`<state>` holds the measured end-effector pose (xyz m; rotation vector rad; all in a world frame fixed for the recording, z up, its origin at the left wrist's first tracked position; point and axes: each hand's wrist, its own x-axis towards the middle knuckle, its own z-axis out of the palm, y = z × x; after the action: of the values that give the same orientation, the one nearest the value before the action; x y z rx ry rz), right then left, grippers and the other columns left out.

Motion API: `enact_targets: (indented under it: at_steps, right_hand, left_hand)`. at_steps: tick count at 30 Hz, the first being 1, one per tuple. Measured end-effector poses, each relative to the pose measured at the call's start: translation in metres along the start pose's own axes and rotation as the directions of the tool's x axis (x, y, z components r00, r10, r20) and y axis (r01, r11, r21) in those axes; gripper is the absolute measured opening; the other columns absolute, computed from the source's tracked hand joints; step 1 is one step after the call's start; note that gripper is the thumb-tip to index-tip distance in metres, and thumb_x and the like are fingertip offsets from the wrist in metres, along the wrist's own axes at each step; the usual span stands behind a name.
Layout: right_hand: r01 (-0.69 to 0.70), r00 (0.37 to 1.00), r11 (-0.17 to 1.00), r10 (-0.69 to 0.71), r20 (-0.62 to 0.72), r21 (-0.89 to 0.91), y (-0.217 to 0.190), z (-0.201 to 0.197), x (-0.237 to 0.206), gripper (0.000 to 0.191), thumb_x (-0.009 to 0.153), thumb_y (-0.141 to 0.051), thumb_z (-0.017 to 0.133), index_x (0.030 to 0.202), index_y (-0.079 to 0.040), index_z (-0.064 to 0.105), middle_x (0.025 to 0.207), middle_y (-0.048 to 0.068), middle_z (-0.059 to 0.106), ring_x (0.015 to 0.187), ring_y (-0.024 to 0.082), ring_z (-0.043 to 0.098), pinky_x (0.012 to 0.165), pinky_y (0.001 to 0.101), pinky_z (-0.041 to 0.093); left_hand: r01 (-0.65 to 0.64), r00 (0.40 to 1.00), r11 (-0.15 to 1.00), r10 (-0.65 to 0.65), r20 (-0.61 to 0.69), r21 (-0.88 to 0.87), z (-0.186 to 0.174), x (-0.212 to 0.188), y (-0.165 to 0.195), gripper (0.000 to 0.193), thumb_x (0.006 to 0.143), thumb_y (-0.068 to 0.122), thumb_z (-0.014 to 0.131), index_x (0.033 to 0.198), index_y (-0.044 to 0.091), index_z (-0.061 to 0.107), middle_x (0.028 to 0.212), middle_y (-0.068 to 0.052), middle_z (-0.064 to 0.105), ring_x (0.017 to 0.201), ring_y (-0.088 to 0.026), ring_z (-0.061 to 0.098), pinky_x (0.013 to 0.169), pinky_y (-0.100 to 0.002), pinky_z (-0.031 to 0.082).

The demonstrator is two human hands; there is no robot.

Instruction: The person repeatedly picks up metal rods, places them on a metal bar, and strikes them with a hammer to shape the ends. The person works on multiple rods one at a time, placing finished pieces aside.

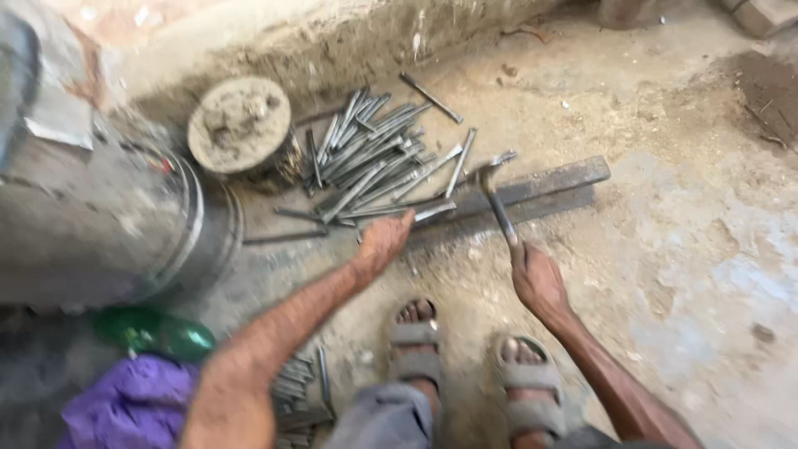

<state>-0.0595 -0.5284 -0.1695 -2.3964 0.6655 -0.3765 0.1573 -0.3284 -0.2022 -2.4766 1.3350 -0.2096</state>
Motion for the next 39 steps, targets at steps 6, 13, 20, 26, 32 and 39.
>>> enact_targets:
  at_steps: [6, 13, 20, 26, 32, 39]
  right_hand:
    - [-0.316, 0.948, 0.943, 0.308, 0.085, 0.109, 0.002, 0.004, -0.018, 0.038, 0.113, -0.039, 0.036, 0.133, -0.010, 0.052, 0.070, 0.021, 0.062, 0.061, 0.043, 0.064, 0.057, 0.0560, 0.049]
    - [-0.117, 0.969, 0.992, 0.127, 0.212, -0.057, 0.020, 0.035, -0.033, 0.053, 0.109, -0.047, 0.037, 0.104, -0.003, 0.064, 0.071, 0.024, 0.066, 0.062, 0.045, 0.065, 0.055, 0.0583, 0.052]
    - [-0.314, 0.910, 0.942, 0.334, 0.245, -0.118, 0.034, 0.036, -0.040, 0.054, 0.109, -0.050, 0.035, 0.106, -0.006, 0.067, 0.070, 0.027, 0.067, 0.065, 0.048, 0.067, 0.060, 0.0602, 0.051]
    - [-0.444, 0.838, 0.893, 0.442, 0.319, -0.071, 0.019, 0.030, -0.037, 0.056, 0.108, -0.053, 0.034, 0.109, -0.006, 0.066, 0.069, 0.028, 0.068, 0.065, 0.048, 0.069, 0.063, 0.0617, 0.051]
    - [-0.476, 0.816, 0.878, 0.463, 0.347, -0.051, 0.017, 0.027, -0.035, 0.059, 0.107, -0.055, 0.034, 0.110, -0.006, 0.067, 0.074, 0.028, 0.069, 0.072, 0.048, 0.070, 0.070, 0.0623, 0.051]
    - [-0.489, 0.832, 0.872, 0.456, 0.315, 0.029, 0.031, 0.026, -0.035, 0.062, 0.106, -0.056, 0.036, 0.108, -0.003, 0.069, 0.077, 0.027, 0.069, 0.076, 0.047, 0.069, 0.074, 0.0606, 0.050]
  left_hand:
    - [-0.051, 0.999, 0.996, 0.052, 0.008, -0.073, 0.011, -0.003, 0.002, 0.038, 0.097, 0.014, 0.056, 0.135, 0.012, 0.055, 0.072, -0.003, 0.073, 0.061, -0.021, 0.074, 0.045, -0.036, 0.055]
    - [0.021, 0.995, 0.964, -0.046, -0.088, -0.265, 0.001, -0.003, -0.006, 0.033, 0.096, 0.015, 0.056, 0.128, 0.015, 0.055, 0.066, -0.006, 0.070, 0.054, -0.023, 0.071, 0.041, -0.039, 0.054]
    - [-0.293, 0.917, 0.787, 0.071, -0.391, -0.544, 0.008, -0.052, 0.001, 0.020, 0.111, 0.027, 0.051, 0.108, 0.007, 0.051, 0.068, -0.008, 0.057, 0.042, -0.019, 0.054, 0.034, -0.037, 0.043]
    - [-0.341, 0.893, 0.651, -0.003, -0.451, -0.679, 0.011, -0.071, 0.009, 0.021, 0.106, 0.022, 0.059, 0.111, 0.005, 0.048, 0.081, -0.011, 0.061, 0.065, -0.025, 0.066, 0.051, -0.037, 0.054]
    - [-0.340, 0.887, 0.625, -0.037, -0.461, -0.703, -0.002, -0.067, 0.010, 0.020, 0.106, 0.019, 0.059, 0.115, 0.006, 0.049, 0.086, -0.012, 0.063, 0.066, -0.028, 0.067, 0.054, -0.038, 0.056]
    - [0.182, 0.981, 0.653, -0.065, 0.184, -0.735, -0.013, -0.041, 0.017, 0.031, 0.109, 0.037, 0.044, 0.119, 0.008, 0.050, 0.070, -0.015, 0.068, 0.053, -0.032, 0.068, 0.044, -0.043, 0.054]
